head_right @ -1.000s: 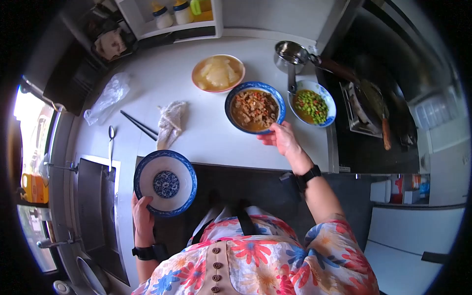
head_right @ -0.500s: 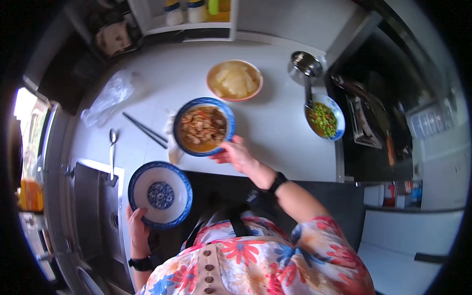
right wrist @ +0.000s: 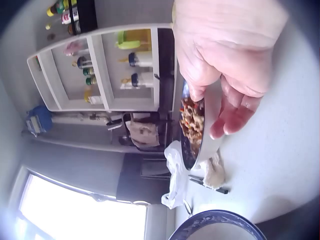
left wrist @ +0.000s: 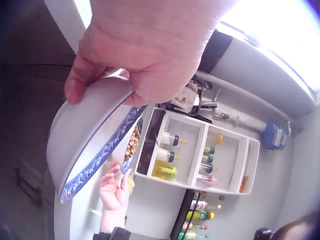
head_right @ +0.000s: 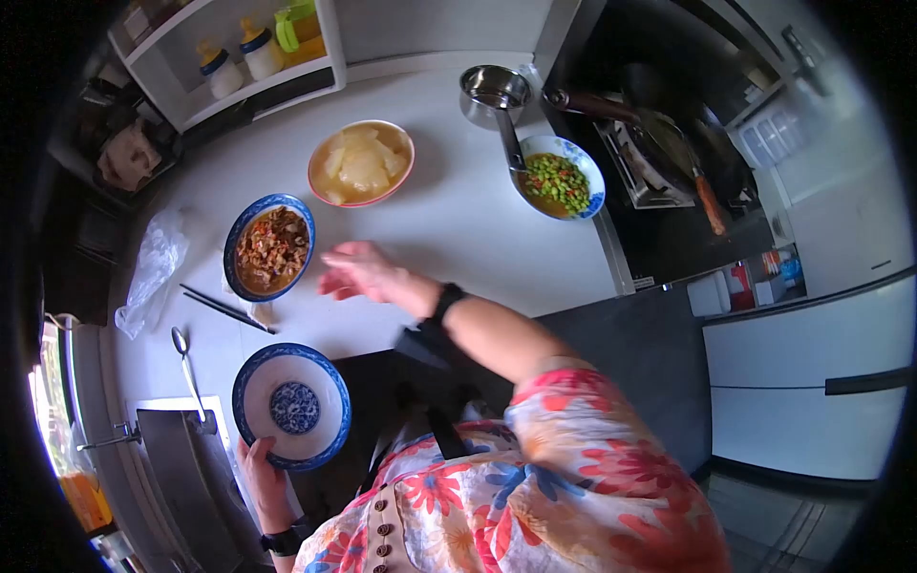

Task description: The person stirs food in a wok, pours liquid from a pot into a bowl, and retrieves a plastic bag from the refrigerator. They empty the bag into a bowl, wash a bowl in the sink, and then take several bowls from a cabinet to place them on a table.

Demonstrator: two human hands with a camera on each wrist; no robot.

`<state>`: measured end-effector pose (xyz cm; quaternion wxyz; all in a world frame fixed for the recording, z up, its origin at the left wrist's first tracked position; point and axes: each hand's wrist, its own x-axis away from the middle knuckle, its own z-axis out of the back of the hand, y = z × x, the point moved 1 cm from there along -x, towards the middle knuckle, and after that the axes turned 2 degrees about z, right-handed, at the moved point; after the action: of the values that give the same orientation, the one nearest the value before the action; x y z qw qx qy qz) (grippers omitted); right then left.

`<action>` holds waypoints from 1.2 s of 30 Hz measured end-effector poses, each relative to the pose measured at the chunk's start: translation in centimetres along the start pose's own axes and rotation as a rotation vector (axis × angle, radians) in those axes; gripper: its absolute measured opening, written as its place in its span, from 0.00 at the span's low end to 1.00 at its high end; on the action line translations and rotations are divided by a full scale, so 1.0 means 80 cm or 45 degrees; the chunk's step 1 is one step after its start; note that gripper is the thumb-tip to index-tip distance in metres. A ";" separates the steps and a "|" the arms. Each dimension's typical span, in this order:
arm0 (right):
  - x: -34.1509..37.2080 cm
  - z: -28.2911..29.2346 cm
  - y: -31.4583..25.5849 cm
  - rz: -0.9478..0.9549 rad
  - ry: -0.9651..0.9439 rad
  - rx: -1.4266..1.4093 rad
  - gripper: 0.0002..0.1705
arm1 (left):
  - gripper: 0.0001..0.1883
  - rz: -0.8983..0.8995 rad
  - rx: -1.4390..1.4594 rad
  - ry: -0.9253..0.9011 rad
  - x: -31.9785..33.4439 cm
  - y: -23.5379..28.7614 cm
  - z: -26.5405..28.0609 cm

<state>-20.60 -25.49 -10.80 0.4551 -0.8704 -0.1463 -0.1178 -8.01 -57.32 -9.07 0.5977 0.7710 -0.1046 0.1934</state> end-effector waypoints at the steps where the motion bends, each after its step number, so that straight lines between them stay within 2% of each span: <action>1: 0.032 0.025 -0.014 0.030 -0.020 0.006 0.12 | 0.20 0.004 0.007 -0.015 0.001 0.000 -0.008; 3: 0.113 0.089 -0.039 0.101 0.314 0.019 0.11 | 0.20 0.011 0.026 -0.026 0.001 -0.001 -0.014; 5: 0.189 0.189 -0.046 0.248 0.567 -0.034 0.12 | 0.20 0.042 -0.009 -0.110 -0.002 -0.007 -0.015; 7: 0.251 0.248 -0.068 0.351 0.814 -0.037 0.13 | 0.20 0.052 0.011 -0.108 0.000 -0.007 -0.032; 9: 0.271 0.288 -0.098 0.410 0.921 -0.013 0.16 | 0.21 0.083 0.007 -0.128 0.005 0.001 -0.059; 11: 0.266 0.299 -0.123 0.462 0.907 -0.001 0.19 | 0.22 0.058 -0.078 -0.200 0.007 0.004 -0.082; 14: 0.250 0.311 -0.135 0.537 0.867 0.115 0.14 | 0.23 0.032 -0.099 -0.297 0.012 -0.003 -0.106; 17: 0.247 0.311 -0.145 0.480 0.899 0.137 0.12 | 0.24 0.075 -0.116 -0.299 0.035 -0.003 -0.132; 19: 0.249 0.304 -0.143 0.427 0.815 0.093 0.11 | 0.20 0.052 -0.100 -0.256 0.052 -0.012 -0.145; 25: 0.214 0.263 -0.123 0.388 0.697 0.090 0.11 | 0.22 0.023 -0.053 -0.291 0.074 -0.035 -0.156; 27: 0.197 0.248 -0.119 0.417 0.670 0.081 0.11 | 0.25 0.059 -0.013 -0.382 0.077 -0.038 -0.155; 36: 0.134 0.222 -0.116 0.524 0.498 0.043 0.14 | 0.25 0.095 -0.028 -0.338 0.072 -0.039 -0.149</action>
<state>-12.71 -4.20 -10.06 0.5034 -0.8349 0.1222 -0.1861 -3.63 -44.61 -6.87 0.5792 0.7789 -0.2135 0.1104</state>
